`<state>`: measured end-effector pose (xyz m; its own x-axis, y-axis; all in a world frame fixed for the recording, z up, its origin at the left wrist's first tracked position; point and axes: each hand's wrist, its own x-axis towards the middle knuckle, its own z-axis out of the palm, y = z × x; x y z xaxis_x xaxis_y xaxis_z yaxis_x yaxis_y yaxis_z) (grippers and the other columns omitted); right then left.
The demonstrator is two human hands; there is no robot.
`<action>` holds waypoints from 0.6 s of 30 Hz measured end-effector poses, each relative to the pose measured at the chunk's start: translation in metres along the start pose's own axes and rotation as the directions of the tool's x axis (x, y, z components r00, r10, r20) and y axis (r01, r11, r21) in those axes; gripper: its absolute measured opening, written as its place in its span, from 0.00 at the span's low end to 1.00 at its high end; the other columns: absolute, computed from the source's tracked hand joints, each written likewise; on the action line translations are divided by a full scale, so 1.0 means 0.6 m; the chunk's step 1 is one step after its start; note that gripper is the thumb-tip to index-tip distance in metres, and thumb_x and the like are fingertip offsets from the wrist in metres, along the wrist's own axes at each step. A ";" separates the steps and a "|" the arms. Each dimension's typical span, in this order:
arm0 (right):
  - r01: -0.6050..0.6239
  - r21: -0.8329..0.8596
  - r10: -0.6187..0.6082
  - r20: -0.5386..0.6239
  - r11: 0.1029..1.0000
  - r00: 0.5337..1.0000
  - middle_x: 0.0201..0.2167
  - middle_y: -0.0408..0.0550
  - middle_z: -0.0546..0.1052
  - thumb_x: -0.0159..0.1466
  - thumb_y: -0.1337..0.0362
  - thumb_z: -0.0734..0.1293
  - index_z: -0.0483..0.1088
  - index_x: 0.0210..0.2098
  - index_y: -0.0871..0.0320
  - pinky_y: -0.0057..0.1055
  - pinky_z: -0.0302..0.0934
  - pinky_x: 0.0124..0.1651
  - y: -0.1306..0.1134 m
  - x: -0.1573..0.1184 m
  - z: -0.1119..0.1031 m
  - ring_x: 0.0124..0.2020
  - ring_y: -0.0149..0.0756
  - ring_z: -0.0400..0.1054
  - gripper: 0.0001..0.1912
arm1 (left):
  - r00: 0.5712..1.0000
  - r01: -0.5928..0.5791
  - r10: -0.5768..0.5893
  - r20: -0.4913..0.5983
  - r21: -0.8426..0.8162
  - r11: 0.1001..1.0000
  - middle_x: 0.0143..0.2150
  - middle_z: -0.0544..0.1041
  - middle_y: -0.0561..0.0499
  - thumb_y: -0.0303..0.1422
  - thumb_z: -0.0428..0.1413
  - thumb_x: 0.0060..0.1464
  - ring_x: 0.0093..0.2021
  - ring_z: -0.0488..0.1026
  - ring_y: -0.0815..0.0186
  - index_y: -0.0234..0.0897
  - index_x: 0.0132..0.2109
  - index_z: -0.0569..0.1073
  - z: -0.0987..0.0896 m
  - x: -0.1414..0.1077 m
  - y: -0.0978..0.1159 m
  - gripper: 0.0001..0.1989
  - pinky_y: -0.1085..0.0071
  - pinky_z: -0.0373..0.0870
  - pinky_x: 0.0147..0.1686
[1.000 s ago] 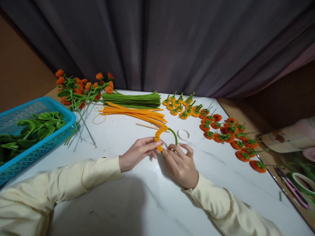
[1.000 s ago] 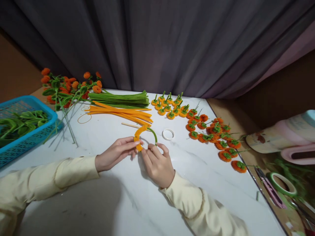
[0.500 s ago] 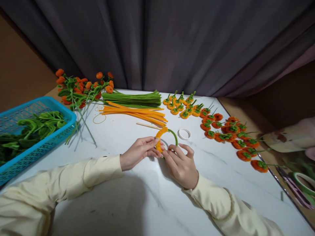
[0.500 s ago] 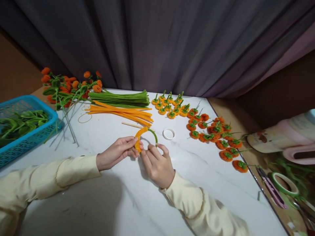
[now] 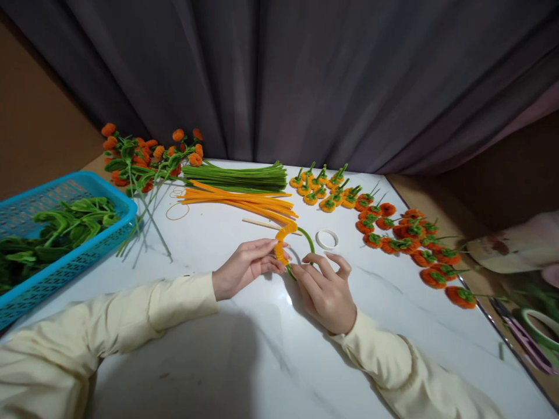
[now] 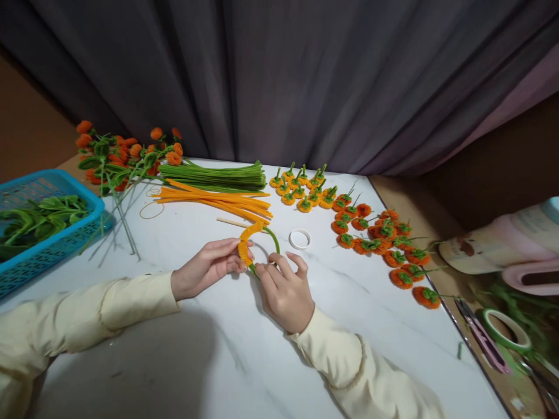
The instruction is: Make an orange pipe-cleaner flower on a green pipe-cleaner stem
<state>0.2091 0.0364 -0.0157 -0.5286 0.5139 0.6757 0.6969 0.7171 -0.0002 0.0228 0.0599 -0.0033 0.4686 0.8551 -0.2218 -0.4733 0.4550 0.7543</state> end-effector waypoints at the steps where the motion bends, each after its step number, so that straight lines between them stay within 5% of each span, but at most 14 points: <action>1: 0.010 0.001 -0.010 -0.004 1.000 1.000 0.25 0.43 0.74 0.60 0.78 0.58 0.67 0.37 0.60 0.40 0.48 0.51 -0.001 0.000 0.000 0.39 0.36 0.67 0.11 | 1.000 -0.001 0.001 -0.001 0.002 1.000 0.32 0.75 0.46 0.34 0.57 0.55 0.30 0.73 0.70 0.27 0.40 0.74 -0.001 0.000 0.000 0.12 0.76 0.68 0.32; 18: 0.058 -0.020 -0.059 -0.028 0.998 0.998 0.25 0.45 0.75 0.63 0.76 0.59 0.68 0.40 0.63 0.38 0.51 0.49 -0.013 0.005 0.003 0.37 0.35 0.69 0.09 | 0.992 -0.028 0.024 -0.122 -0.034 0.999 0.33 0.74 0.48 0.33 0.61 0.50 0.29 0.70 0.72 0.31 0.36 0.69 0.017 -0.002 -0.013 0.10 0.75 0.66 0.33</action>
<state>0.2016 0.0333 -0.0149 -0.5550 0.4576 0.6946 0.6743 0.7365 0.0535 0.0340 0.0527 -0.0027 0.3630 0.8895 -0.2774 -0.5112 0.4391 0.7388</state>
